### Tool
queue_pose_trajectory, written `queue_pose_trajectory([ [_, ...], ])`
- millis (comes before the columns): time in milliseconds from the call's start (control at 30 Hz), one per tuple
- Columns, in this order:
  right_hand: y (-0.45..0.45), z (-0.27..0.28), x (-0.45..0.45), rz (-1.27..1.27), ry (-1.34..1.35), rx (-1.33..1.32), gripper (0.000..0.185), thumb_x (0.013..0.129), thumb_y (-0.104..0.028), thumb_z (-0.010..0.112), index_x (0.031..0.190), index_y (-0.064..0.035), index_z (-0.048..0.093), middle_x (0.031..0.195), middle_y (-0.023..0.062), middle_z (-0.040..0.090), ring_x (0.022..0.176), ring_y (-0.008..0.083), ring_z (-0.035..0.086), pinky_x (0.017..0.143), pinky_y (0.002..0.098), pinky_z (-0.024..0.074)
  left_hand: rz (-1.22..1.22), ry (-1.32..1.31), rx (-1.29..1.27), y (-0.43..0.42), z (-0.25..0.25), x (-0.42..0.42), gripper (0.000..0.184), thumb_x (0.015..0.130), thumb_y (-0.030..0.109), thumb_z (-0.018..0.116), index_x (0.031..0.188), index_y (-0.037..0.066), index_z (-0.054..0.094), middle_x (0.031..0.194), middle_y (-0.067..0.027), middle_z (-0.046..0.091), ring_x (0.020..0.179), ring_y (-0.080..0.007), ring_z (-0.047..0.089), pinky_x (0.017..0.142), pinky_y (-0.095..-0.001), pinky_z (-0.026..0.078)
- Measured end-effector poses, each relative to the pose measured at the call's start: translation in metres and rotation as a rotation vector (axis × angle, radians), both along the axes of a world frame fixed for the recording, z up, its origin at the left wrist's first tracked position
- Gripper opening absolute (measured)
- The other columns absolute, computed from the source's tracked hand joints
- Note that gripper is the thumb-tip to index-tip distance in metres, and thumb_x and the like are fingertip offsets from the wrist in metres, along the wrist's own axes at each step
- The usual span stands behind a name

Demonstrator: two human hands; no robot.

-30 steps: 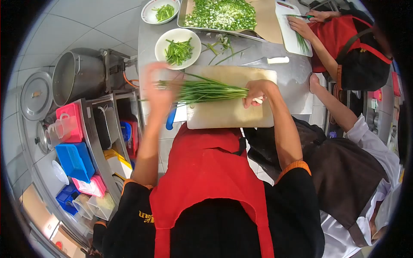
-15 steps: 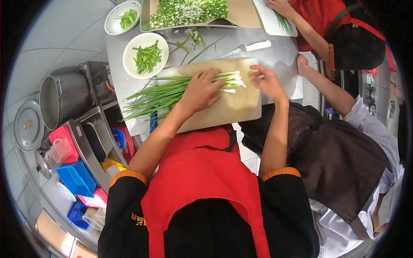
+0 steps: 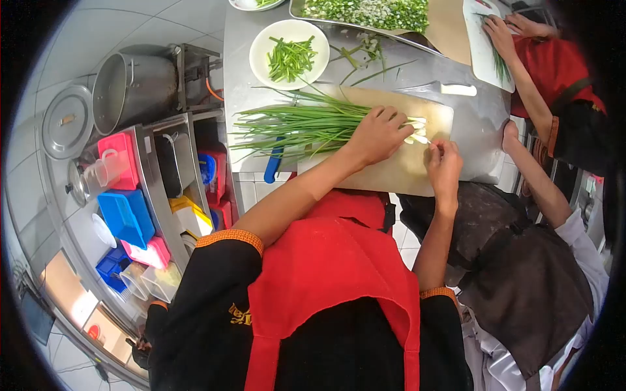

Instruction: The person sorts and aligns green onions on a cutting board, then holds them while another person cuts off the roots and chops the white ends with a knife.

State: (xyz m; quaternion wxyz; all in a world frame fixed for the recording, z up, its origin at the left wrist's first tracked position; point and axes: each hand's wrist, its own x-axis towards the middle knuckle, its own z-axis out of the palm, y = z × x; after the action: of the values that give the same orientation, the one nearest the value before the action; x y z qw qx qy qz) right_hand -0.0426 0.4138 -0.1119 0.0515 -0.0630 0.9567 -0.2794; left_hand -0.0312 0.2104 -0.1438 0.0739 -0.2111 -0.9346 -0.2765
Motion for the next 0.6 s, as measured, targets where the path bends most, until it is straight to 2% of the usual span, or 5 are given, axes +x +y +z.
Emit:
queue_pose_trajectory([
  [200,0.045,0.021,-0.020,-0.206,0.077,0.088,0.016,0.090,-0.009,0.060,0.100,0.0017,0.067,0.089,0.0228,0.069,0.082,0.0342,0.068,0.077,0.0395,0.0517,-0.002,0.124,0.030,-0.002,-0.012,0.004,0.024,0.074,0.019,0.070,0.097,0.016,0.064,0.102,-0.0028,0.060,0.098,-0.0241,0.058,0.085,-0.0378,0.048],
  [333,0.057,0.128,-0.048,-0.365,0.241,0.180,0.025,0.092,-0.015,0.062,0.107,0.0034,0.068,0.090,0.0187,0.072,0.081,0.0236,0.069,0.074,0.0356,0.0524,-0.018,0.129,0.012,-0.003,-0.013,0.004,0.023,0.075,0.019,0.069,0.098,0.016,0.064,0.105,-0.0029,0.061,0.098,-0.0246,0.059,0.084,-0.0380,0.048],
  [367,0.060,0.152,-0.053,-0.287,0.457,0.163,0.027,0.092,-0.017,0.064,0.108,0.0042,0.068,0.090,0.0145,0.072,0.079,0.0201,0.067,0.072,0.0331,0.0523,-0.004,0.115,0.042,-0.002,-0.014,0.005,0.029,0.075,0.021,0.070,0.102,0.016,0.062,0.109,-0.0043,0.061,0.100,-0.0258,0.058,0.086,-0.0391,0.047],
  [467,0.036,0.237,-0.045,-0.394,0.485,0.005,0.025,0.092,-0.017,0.066,0.109,0.0019,0.070,0.088,0.0044,0.069,0.074,0.0086,0.058,0.066,0.0229,0.0479,0.035,0.133,0.134,-0.005,0.007,0.005,0.043,0.073,0.025,0.074,0.112,0.015,0.058,0.119,-0.0079,0.058,0.106,-0.0292,0.056,0.090,-0.0418,0.045],
  [600,0.002,0.319,-0.030,-0.040,0.766,-0.058,0.019,0.092,-0.006,0.064,0.107,0.0024,0.069,0.094,0.0126,0.070,0.072,0.0151,0.066,0.063,0.0232,0.0545,0.076,0.293,0.371,-0.003,0.059,-0.011,0.069,0.068,0.036,0.081,0.124,0.012,0.049,0.130,-0.0143,0.049,0.115,-0.0355,0.050,0.096,-0.0470,0.041],
])
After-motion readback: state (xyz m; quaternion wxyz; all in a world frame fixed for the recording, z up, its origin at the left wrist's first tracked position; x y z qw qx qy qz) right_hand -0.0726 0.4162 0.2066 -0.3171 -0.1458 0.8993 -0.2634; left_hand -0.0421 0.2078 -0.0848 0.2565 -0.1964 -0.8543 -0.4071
